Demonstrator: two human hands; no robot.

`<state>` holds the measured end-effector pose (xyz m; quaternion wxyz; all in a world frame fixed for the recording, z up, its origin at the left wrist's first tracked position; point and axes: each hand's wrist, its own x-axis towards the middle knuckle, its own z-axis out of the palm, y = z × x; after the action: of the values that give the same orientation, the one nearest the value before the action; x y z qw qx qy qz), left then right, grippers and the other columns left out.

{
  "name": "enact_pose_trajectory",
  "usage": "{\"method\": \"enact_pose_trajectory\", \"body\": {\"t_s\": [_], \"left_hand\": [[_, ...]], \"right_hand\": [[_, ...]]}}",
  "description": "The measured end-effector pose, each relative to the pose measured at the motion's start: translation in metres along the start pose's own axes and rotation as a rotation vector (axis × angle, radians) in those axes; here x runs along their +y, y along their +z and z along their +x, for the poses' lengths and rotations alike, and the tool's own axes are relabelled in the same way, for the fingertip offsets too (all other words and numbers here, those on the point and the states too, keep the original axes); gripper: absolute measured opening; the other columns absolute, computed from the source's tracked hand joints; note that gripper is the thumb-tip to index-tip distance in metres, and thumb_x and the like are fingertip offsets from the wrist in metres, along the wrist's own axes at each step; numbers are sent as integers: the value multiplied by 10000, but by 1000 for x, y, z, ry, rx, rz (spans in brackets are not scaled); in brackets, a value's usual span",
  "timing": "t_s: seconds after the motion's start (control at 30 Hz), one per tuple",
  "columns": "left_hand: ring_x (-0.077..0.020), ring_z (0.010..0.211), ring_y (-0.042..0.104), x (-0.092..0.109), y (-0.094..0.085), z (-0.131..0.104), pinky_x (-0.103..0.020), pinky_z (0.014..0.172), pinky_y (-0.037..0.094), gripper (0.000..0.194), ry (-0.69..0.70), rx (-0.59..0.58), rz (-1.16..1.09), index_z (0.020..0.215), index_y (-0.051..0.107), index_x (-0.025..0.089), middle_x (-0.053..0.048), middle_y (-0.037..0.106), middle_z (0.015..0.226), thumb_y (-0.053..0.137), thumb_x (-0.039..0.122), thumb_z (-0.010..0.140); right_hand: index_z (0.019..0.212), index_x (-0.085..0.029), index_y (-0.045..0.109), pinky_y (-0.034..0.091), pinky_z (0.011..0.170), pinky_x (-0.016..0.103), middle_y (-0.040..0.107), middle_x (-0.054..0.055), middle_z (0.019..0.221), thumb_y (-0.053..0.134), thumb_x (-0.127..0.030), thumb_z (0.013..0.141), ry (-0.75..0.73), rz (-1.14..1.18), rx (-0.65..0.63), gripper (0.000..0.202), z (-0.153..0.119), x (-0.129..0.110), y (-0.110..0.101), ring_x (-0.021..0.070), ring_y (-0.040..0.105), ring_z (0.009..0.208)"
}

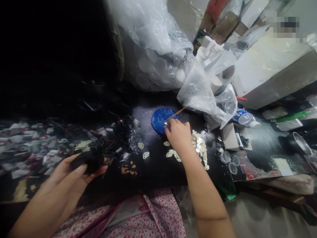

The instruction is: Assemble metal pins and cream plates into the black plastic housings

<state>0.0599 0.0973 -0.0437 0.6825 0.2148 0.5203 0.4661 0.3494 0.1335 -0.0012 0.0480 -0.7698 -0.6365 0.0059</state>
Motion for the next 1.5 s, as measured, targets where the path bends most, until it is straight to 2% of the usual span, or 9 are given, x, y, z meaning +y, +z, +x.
{"method": "enact_pose_trajectory", "body": {"t_s": [0.17,0.27,0.5,0.67,0.87,1.2,1.27,1.4,1.5], "left_hand": [[-193,881,716,-3,-2,0,-284,861,564,298,-13,-22,-8,1072,664,244,3,772,990,785,343,819],[-195,878,723,-5,-1,1,-298,867,560,289,4,-10,-4,1110,649,245,-7,779,989,750,340,857],[-230,812,756,2,19,-16,-324,722,614,321,-167,-176,-106,1072,688,223,-57,783,965,802,364,807],[-185,793,756,5,22,-22,-279,711,625,235,-288,-301,-247,1058,739,207,-44,787,985,781,297,844],[-178,806,753,-1,17,-19,-274,725,630,187,-294,-353,-288,1058,760,231,-26,777,1023,743,281,879],[-204,1162,626,-11,-3,-24,-284,1033,465,216,102,-232,175,1145,700,343,13,691,1198,671,365,932],[-221,1166,622,-11,-8,-23,-321,1046,459,217,65,-279,142,1156,690,351,8,687,1199,648,376,944],[-240,1036,669,-7,-20,-25,-355,967,508,206,-63,-366,112,1110,710,349,1,710,1082,669,410,917],[-244,1029,657,-2,-29,-28,-344,961,493,194,-83,-379,208,1052,739,327,-3,712,1035,712,415,881]], "right_hand": [[951,-182,665,377,815,364,728,65,946,571,-269,944,44,97,49,128,-5,3,-4,230,649,869],[869,-200,678,395,731,320,676,11,782,630,-338,908,95,416,100,151,-19,-5,-11,183,597,727],[864,-219,700,419,628,251,637,-30,733,682,-386,898,98,1116,-52,171,-59,-66,-17,120,542,640],[859,-240,705,446,686,262,684,-28,794,690,-320,889,-7,1039,-42,86,-68,-91,-24,132,599,721],[889,-250,712,446,769,311,697,-25,836,672,-294,899,-53,930,-56,60,-69,-93,-23,147,606,787],[911,-261,727,404,775,331,687,-31,771,689,-301,910,-168,864,-97,55,-75,-98,-28,149,577,747],[997,-265,744,417,763,318,694,-23,794,693,-355,912,-153,972,-227,134,-75,-94,-27,144,585,745],[1066,-241,759,473,666,261,699,-9,793,637,-448,935,-77,1353,-714,274,-74,-85,-21,114,595,671],[953,-221,783,504,726,251,722,-3,821,760,-399,836,14,1399,-784,214,-76,-84,-17,116,628,732]]}}
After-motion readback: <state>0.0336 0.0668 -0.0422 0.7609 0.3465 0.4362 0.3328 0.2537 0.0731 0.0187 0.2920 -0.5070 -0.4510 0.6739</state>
